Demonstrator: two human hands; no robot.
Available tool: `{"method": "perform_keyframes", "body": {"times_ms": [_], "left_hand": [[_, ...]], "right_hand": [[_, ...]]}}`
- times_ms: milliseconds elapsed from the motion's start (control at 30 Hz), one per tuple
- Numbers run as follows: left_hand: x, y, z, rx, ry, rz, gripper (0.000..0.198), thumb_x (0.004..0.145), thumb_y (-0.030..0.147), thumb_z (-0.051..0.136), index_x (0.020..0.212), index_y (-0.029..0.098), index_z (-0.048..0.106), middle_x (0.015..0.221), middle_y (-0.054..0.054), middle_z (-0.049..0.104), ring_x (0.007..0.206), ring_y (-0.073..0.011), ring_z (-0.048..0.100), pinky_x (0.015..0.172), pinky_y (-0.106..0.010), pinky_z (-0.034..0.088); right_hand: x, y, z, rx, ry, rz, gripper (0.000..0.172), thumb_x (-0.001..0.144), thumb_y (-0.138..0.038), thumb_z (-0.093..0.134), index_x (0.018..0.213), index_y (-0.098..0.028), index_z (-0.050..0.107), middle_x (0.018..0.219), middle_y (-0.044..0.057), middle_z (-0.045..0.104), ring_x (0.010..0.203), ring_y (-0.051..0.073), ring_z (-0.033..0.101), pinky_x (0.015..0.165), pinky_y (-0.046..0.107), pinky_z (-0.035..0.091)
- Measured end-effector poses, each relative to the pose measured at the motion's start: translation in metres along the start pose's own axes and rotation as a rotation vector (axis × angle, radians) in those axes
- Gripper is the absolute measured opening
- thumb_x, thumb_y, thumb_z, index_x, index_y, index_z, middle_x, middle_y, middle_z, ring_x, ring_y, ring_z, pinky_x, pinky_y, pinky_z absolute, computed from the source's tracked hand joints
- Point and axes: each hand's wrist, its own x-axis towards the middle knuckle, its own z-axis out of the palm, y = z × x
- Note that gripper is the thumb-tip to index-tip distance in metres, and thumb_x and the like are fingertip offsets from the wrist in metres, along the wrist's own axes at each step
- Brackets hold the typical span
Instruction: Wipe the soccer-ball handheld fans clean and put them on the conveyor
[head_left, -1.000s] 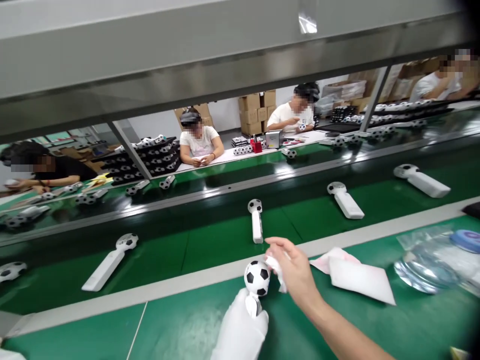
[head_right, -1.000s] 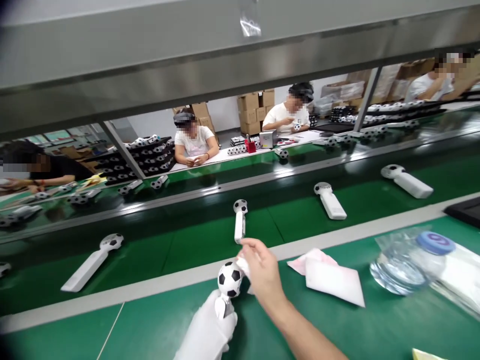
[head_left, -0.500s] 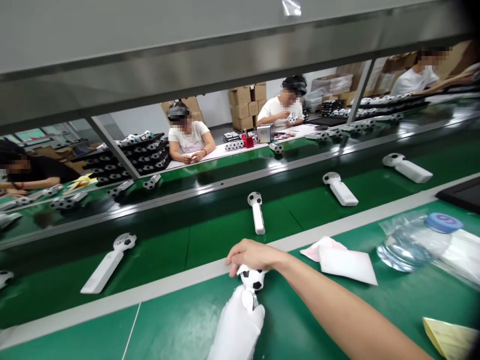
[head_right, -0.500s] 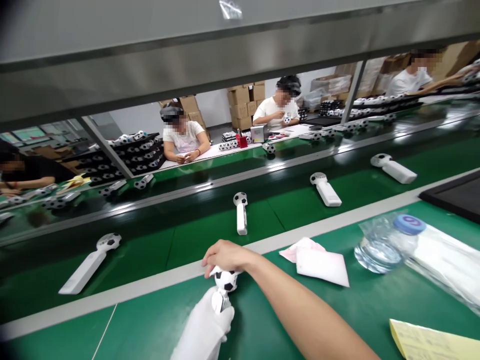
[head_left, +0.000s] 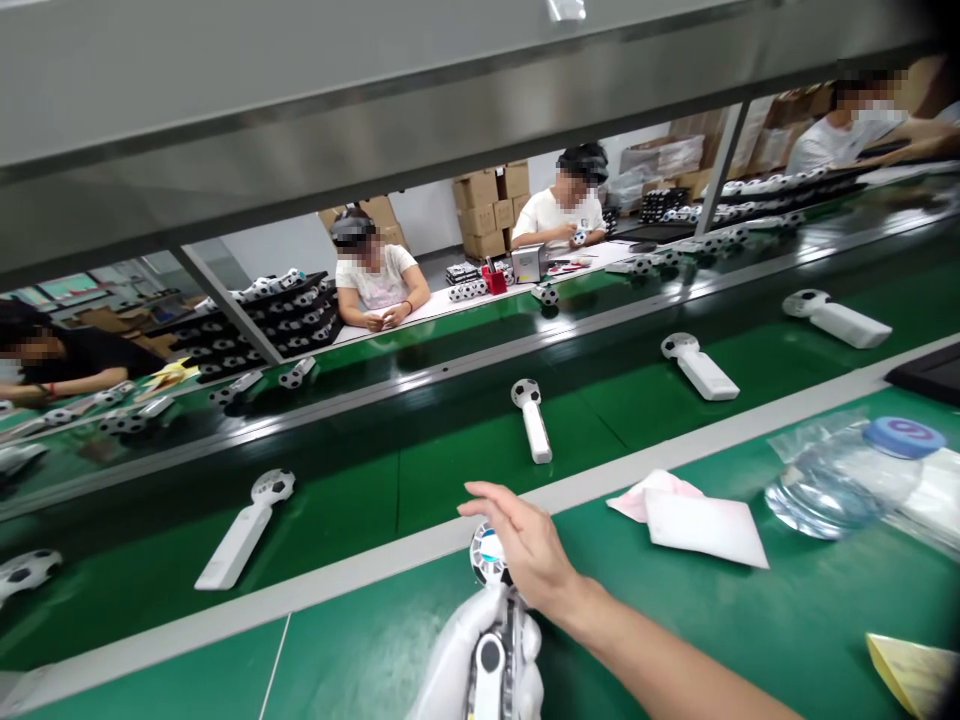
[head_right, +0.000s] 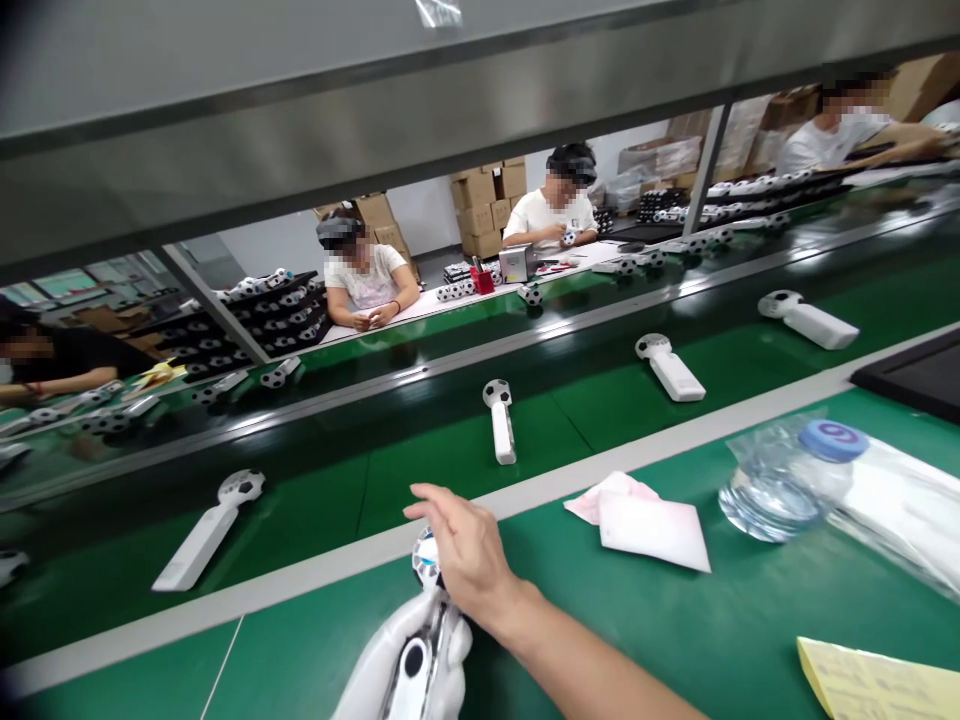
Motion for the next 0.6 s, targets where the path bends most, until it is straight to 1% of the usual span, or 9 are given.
{"method": "perform_keyframes", "body": {"times_ms": [33, 67, 100, 233, 300, 367, 433, 533, 600], "left_hand": [[-0.001, 0.000, 0.000, -0.011, -0.002, -0.014, 0.024, 0.075, 0.040, 0.058, 0.084, 0.018, 0.057, 0.065, -0.002, 0.058, 0.044, -0.0119, 0.052, 0.040, -0.022, 0.036], [-0.003, 0.001, 0.000, -0.025, -0.006, -0.038, 0.024, 0.075, 0.040, 0.058, 0.084, 0.017, 0.057, 0.063, -0.002, 0.058, 0.042, -0.0113, 0.050, 0.039, -0.021, 0.035], [-0.004, 0.002, 0.001, -0.048, -0.020, -0.072, 0.025, 0.076, 0.040, 0.057, 0.084, 0.016, 0.058, 0.059, -0.001, 0.056, 0.040, -0.0108, 0.049, 0.037, -0.021, 0.033], [-0.009, 0.010, 0.004, -0.141, -0.112, -0.184, 0.029, 0.078, 0.038, 0.054, 0.086, 0.010, 0.061, 0.050, -0.001, 0.052, 0.035, -0.0097, 0.046, 0.035, -0.018, 0.028], [-0.009, 0.013, 0.004, -0.184, -0.120, -0.207, 0.028, 0.079, 0.035, 0.054, 0.083, 0.008, 0.061, 0.050, -0.002, 0.053, 0.036, -0.0081, 0.046, 0.036, -0.017, 0.029], [-0.007, 0.012, 0.003, -0.213, -0.107, -0.185, 0.024, 0.079, 0.030, 0.054, 0.080, 0.007, 0.061, 0.052, -0.003, 0.053, 0.040, -0.0077, 0.047, 0.039, -0.016, 0.032], [-0.003, 0.009, 0.002, -0.202, -0.096, -0.069, 0.020, 0.079, 0.027, 0.054, 0.079, 0.008, 0.062, 0.060, -0.005, 0.058, 0.046, -0.0084, 0.050, 0.045, -0.018, 0.037], [0.002, 0.000, 0.002, -0.157, -0.078, 0.082, 0.020, 0.080, 0.027, 0.053, 0.078, 0.009, 0.062, 0.069, -0.007, 0.060, 0.051, -0.0094, 0.052, 0.052, -0.020, 0.041], [0.001, -0.004, 0.002, -0.152, -0.035, 0.113, 0.021, 0.079, 0.030, 0.054, 0.079, 0.010, 0.062, 0.067, -0.006, 0.059, 0.052, -0.0101, 0.053, 0.051, -0.021, 0.041]], "right_hand": [[0.000, -0.003, -0.001, -0.063, -0.029, -0.027, 0.031, 0.089, -0.036, 0.040, 0.113, -0.026, 0.057, 0.099, 0.004, 0.068, 0.093, 0.019, 0.059, 0.087, 0.036, 0.041], [0.002, -0.005, -0.002, -0.066, -0.061, -0.015, 0.031, 0.089, -0.035, 0.041, 0.113, -0.026, 0.057, 0.097, 0.004, 0.068, 0.092, 0.019, 0.059, 0.086, 0.036, 0.041], [0.005, -0.005, -0.004, 0.004, -0.095, 0.051, 0.031, 0.088, -0.036, 0.042, 0.112, -0.025, 0.057, 0.094, 0.004, 0.069, 0.090, 0.019, 0.060, 0.084, 0.035, 0.042], [0.023, 0.003, -0.010, 0.486, -0.245, 0.482, 0.029, 0.082, -0.035, 0.053, 0.101, -0.015, 0.060, 0.076, 0.008, 0.069, 0.072, 0.020, 0.065, 0.066, 0.033, 0.048], [0.029, 0.010, -0.012, 0.591, -0.269, 0.582, 0.028, 0.080, -0.032, 0.056, 0.099, -0.011, 0.059, 0.074, 0.011, 0.069, 0.067, 0.021, 0.066, 0.060, 0.032, 0.048], [0.031, 0.017, -0.013, 0.657, -0.267, 0.644, 0.027, 0.079, -0.027, 0.057, 0.099, -0.009, 0.059, 0.076, 0.013, 0.069, 0.068, 0.022, 0.066, 0.060, 0.033, 0.050], [0.028, 0.025, -0.011, 0.744, -0.242, 0.718, 0.027, 0.078, -0.021, 0.057, 0.102, -0.009, 0.057, 0.079, 0.014, 0.069, 0.069, 0.022, 0.066, 0.063, 0.035, 0.051], [0.023, 0.035, -0.007, 0.841, -0.121, 0.779, 0.026, 0.076, -0.013, 0.054, 0.101, -0.009, 0.056, 0.077, 0.011, 0.068, 0.066, 0.017, 0.066, 0.064, 0.032, 0.051], [0.021, 0.041, -0.007, 0.872, -0.016, 0.778, 0.023, 0.076, -0.011, 0.053, 0.098, -0.008, 0.056, 0.076, 0.010, 0.068, 0.064, 0.016, 0.065, 0.062, 0.028, 0.051]]}}
